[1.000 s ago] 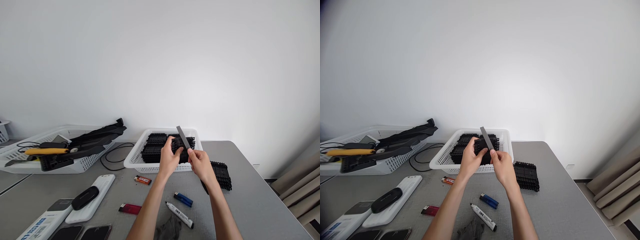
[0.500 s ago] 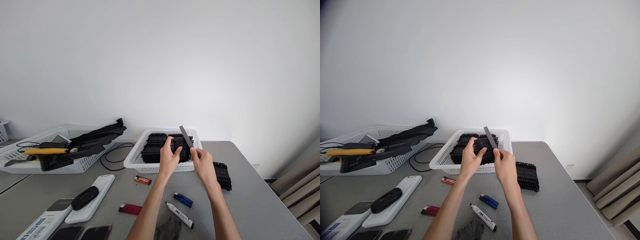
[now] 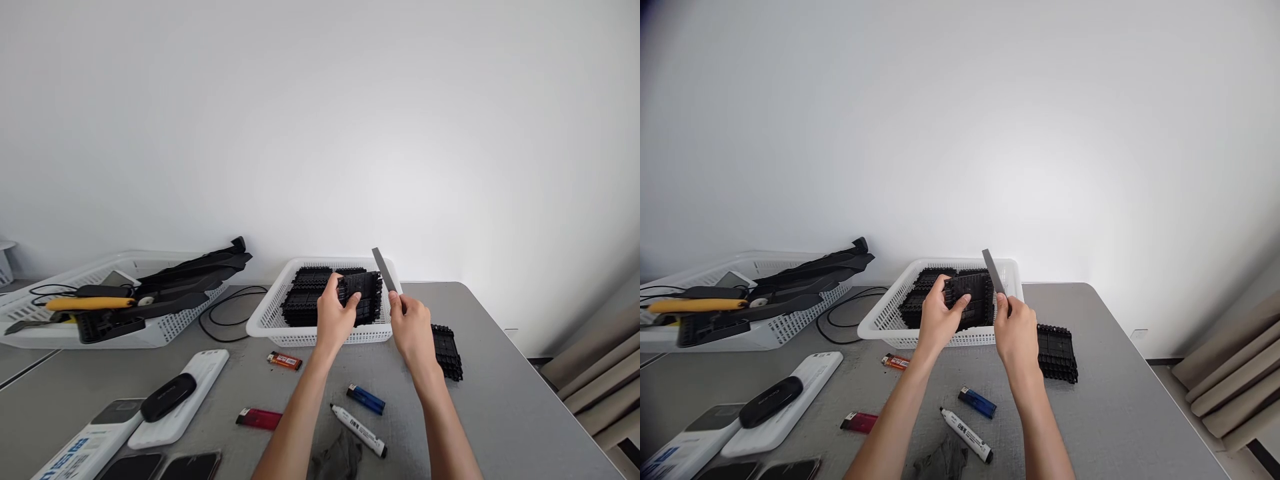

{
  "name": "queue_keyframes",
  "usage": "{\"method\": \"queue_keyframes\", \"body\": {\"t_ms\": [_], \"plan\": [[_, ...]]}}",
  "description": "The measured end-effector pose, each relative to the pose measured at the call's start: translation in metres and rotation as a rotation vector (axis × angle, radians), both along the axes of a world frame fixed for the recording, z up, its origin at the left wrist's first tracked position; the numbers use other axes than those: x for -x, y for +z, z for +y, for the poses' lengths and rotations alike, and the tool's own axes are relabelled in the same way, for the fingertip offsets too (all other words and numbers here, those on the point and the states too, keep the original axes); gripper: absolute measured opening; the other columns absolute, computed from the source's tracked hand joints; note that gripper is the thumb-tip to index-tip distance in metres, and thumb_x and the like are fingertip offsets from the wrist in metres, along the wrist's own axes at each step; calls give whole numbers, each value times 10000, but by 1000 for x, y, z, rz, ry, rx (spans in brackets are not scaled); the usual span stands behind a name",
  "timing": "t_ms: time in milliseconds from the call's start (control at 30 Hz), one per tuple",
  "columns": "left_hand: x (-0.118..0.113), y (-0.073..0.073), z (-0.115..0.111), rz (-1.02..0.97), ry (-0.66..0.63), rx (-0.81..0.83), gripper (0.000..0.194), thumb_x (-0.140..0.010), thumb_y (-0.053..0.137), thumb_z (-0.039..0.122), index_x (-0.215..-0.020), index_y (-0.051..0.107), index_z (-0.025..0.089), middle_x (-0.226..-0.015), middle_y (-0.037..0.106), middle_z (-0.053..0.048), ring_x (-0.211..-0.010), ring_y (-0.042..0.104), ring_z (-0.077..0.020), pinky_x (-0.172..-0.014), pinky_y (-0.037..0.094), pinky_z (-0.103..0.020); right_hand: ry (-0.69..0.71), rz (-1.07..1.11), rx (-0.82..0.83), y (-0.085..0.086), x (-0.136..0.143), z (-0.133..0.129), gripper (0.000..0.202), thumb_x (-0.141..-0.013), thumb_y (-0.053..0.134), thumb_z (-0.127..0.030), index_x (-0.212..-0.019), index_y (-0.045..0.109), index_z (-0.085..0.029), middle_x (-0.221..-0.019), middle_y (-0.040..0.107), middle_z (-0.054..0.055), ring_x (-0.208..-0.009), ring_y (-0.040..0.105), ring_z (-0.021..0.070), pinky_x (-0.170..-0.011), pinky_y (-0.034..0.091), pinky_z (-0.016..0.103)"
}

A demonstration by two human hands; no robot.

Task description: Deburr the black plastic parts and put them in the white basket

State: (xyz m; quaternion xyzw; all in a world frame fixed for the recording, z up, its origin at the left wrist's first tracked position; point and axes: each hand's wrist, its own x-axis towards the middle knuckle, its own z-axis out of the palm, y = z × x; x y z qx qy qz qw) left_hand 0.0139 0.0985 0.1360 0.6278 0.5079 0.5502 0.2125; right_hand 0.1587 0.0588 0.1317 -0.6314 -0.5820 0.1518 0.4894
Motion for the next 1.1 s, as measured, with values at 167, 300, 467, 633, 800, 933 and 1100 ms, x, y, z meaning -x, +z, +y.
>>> {"method": "queue_keyframes", "body": {"t_ms": [167, 300, 467, 633, 800, 933, 1100], "plan": [[-2, -3, 2, -16, -27, -3, 182, -773, 613, 239, -917, 503, 219, -728, 576, 22, -676, 537, -168, -641, 398, -261, 302, 106, 87, 1, 5, -1, 521, -964, 368, -555, -593, 440, -196, -494, 401, -20, -494, 372, 128, -497, 239, 255], [-2, -2, 3, -70, -66, -3, 183, -769, 609, 239, -911, 497, 219, -755, 599, 14, -694, 555, -172, -653, 408, -266, 287, 97, 93, 0, 7, 0, 522, -962, 373, -540, -585, 451, -187, -493, 398, -24, -494, 369, 121, -499, 239, 251], [-2, 1, 2, -60, -61, 19, 176, -769, 609, 251, -902, 499, 219, -727, 582, 20, -660, 539, -169, -619, 388, -261, 246, 69, 67, 4, 9, -3, 527, -965, 359, -534, -577, 432, -185, -508, 380, -26, -513, 348, 119, -506, 230, 251], [-3, 1, 1, -67, -75, -34, 161, -762, 601, 210, -896, 512, 218, -761, 600, 18, -714, 554, -169, -662, 412, -263, 287, 65, 77, 6, 11, -5, 521, -962, 363, -539, -584, 435, -187, -512, 350, -31, -518, 338, 121, -502, 219, 255], [-2, 0, 2, -75, -67, -9, 169, -780, 606, 265, -902, 499, 217, -757, 618, 5, -706, 586, -184, -648, 425, -273, 156, 5, 61, 3, 4, -3, 494, -966, 372, -496, -575, 409, -196, -506, 386, -20, -510, 330, 130, -520, 212, 268], [1, -4, 4, -55, -9, 45, 219, -779, 616, 289, -958, 512, 218, -764, 623, -6, -689, 596, -195, -616, 416, -277, -27, -55, 63, 3, 2, -3, 451, -962, 386, -470, -592, 399, -212, -504, 407, -9, -489, 278, 140, -524, 187, 289], [2, -5, 5, -68, 13, 45, 248, -769, 628, 285, -984, 524, 218, -783, 631, -14, -672, 587, -192, -598, 403, -276, 57, -41, 26, 3, 5, -3, 466, -973, 359, -476, -586, 371, -217, -518, 413, -3, -494, 284, 140, -531, 188, 293]]}}
